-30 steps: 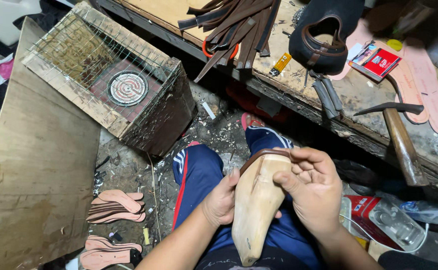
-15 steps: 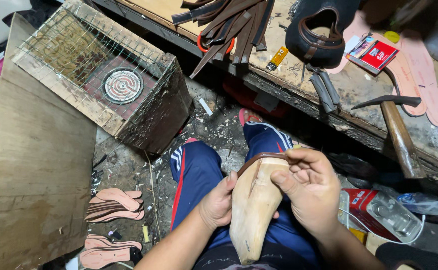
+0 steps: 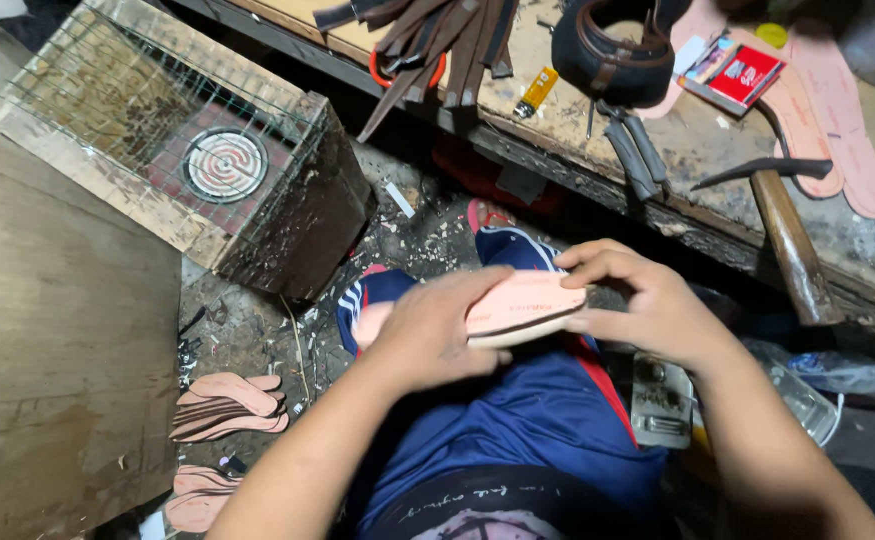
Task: The person sits on the floor assembling a shoe. They use pincers to pull and tuck the black upper over the sole edge, hammer the sole and upper to set them, apply glue from a bottle to the sole, press an insole into the shoe, and fit a wooden shoe last inside before handling the finished shoe.
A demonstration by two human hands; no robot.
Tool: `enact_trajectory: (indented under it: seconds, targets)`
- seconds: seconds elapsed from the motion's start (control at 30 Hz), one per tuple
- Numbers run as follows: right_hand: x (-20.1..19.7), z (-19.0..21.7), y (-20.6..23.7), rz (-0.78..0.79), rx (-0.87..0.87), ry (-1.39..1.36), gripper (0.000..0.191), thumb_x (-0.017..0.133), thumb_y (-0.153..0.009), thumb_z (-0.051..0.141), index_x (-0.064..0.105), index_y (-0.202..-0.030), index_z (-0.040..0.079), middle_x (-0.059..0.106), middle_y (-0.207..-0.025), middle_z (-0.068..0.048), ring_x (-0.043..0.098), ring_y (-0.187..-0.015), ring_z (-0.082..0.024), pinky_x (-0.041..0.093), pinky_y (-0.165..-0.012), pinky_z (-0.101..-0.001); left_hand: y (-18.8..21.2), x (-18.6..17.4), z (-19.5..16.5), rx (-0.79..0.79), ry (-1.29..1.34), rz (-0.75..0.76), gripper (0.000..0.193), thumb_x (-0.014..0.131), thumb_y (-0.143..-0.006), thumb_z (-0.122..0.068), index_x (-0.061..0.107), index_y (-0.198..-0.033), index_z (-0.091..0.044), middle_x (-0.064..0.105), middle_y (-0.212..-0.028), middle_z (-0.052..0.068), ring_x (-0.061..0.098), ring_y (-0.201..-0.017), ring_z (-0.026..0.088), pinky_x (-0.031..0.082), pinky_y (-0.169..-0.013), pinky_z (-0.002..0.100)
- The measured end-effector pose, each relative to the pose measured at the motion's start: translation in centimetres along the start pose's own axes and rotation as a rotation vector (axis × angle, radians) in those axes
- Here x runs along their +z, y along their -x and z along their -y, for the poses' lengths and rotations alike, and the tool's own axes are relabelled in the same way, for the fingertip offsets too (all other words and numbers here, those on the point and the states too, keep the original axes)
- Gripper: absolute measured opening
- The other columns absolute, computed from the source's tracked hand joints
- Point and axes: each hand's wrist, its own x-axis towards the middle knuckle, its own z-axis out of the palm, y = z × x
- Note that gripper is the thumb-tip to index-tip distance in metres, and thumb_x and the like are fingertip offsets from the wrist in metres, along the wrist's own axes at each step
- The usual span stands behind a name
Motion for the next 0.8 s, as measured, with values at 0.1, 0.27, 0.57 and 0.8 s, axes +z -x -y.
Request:
enact_trajectory:
  seconds: [0.1,0.27,0.57,0.8]
  targets:
    - [1.7,-3.2,-0.3,-0.016,0.089,0.066,0.042,0.088,-0.067,0.012,0.072,-0.105,0.005,0.07,-0.125,-0.011,0.065,-0.118,-0.023,0.047,-0.105,-0.0367,-1.5,1.1,0.2,0.004,-0.453,-0.042,0.086,0.085,-0.061,-0.021,0.054,-0.141,-0.013,0.064,-0.111,0.011,0.062,-0.103,0.031,0.046,-0.088,0.044]
    - [3.5,-8.0,1.0,-0.07,0.133,0.02,0.038,0.087,-0.069,0.009,0.073,-0.103,0.004,0.071,-0.127,-0.012,0.066,-0.119,-0.025,0.046,-0.107,-0.0372,-2.1,3.2,0.5,0.033,-0.601,-0.042,0.085,0.085,-0.064,-0.025,0.054,-0.143,-0.014,0.062,-0.116,0.012,0.06,-0.101,0.031,0.046,-0.084,0.045]
    - [3.2,-9.1,1.6,-0.101,-0.005,0.128,0.035,0.084,-0.07,0.011,0.071,-0.102,0.006,0.069,-0.127,-0.012,0.062,-0.12,-0.029,0.045,-0.106,-0.0408,-3.0,4.8,-0.1,0.145,-0.446,-0.089,0.05,0.086,-0.063,-0.033,0.072,-0.106,-0.012,0.056,-0.132,0.025,0.055,-0.121,0.04,0.038,-0.1,0.055]
    - [1.9,-6.1,-1.1,-0.023,-0.119,0.316,0.028,0.084,-0.071,0.021,0.076,-0.094,0.007,0.072,-0.114,-0.011,0.063,-0.111,-0.03,0.044,-0.099,-0.0426,-2.6,5.0,2.4,0.165,-0.325,-0.163,0.046,0.083,-0.066,-0.026,0.073,-0.109,-0.011,0.058,-0.134,0.023,0.055,-0.123,0.041,0.042,-0.102,0.051]
